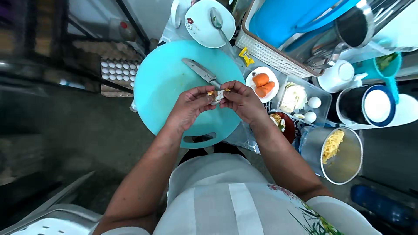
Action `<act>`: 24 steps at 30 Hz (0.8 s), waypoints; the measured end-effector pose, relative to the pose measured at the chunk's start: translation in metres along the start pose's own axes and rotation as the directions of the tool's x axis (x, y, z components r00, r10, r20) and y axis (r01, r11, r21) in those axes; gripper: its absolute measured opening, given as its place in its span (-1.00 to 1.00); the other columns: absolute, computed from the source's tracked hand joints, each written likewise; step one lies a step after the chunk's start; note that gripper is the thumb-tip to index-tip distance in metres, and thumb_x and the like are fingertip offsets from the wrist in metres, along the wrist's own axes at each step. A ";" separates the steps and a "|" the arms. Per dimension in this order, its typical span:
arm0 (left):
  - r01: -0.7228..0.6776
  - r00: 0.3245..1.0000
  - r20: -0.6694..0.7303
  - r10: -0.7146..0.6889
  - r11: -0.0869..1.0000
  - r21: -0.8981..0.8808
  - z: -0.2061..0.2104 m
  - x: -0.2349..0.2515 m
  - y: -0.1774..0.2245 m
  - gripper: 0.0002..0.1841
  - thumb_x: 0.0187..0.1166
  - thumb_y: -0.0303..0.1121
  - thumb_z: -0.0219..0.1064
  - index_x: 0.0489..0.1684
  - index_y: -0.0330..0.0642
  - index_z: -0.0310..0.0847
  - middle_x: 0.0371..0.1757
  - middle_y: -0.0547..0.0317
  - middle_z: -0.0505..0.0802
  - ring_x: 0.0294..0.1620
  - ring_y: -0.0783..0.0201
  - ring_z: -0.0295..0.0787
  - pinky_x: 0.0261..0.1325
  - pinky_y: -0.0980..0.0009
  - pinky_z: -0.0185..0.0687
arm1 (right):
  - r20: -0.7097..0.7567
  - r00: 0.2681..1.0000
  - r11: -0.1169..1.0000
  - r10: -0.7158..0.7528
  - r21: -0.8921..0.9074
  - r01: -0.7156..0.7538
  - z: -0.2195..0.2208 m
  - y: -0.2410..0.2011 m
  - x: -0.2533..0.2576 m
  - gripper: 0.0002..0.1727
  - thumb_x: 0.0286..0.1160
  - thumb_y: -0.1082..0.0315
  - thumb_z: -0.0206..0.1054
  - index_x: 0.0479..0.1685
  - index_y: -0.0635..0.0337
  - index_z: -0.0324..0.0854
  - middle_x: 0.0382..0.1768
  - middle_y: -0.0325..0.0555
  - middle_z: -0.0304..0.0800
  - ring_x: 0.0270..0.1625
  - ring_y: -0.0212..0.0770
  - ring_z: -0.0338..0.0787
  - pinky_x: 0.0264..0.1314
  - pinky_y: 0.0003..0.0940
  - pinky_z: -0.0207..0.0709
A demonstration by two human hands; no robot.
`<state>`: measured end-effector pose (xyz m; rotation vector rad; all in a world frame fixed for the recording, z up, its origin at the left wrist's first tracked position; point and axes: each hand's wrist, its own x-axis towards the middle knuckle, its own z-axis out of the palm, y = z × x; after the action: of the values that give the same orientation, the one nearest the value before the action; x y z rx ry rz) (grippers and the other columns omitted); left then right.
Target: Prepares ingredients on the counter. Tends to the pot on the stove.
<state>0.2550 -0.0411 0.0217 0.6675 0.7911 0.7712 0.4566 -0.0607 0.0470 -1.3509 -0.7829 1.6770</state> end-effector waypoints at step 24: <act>0.049 0.996 -0.085 -0.040 0.993 0.111 0.001 0.007 -0.027 -0.80 0.58 -0.60 0.33 0.10 -0.31 0.64 -0.09 0.10 0.83 -0.17 0.27 0.85 -0.03 0.31 0.85 | -0.069 0.975 0.892 -0.210 -0.421 0.162 0.010 0.022 -0.018 -0.82 0.70 0.49 0.22 0.15 0.28 0.60 -0.11 -0.05 0.81 -0.29 -0.29 0.86 -0.16 -0.37 0.83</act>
<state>0.2682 -0.0508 -0.0006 0.7202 0.9279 0.7209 0.4430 -0.0865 0.0382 -1.5827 -1.2100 1.3147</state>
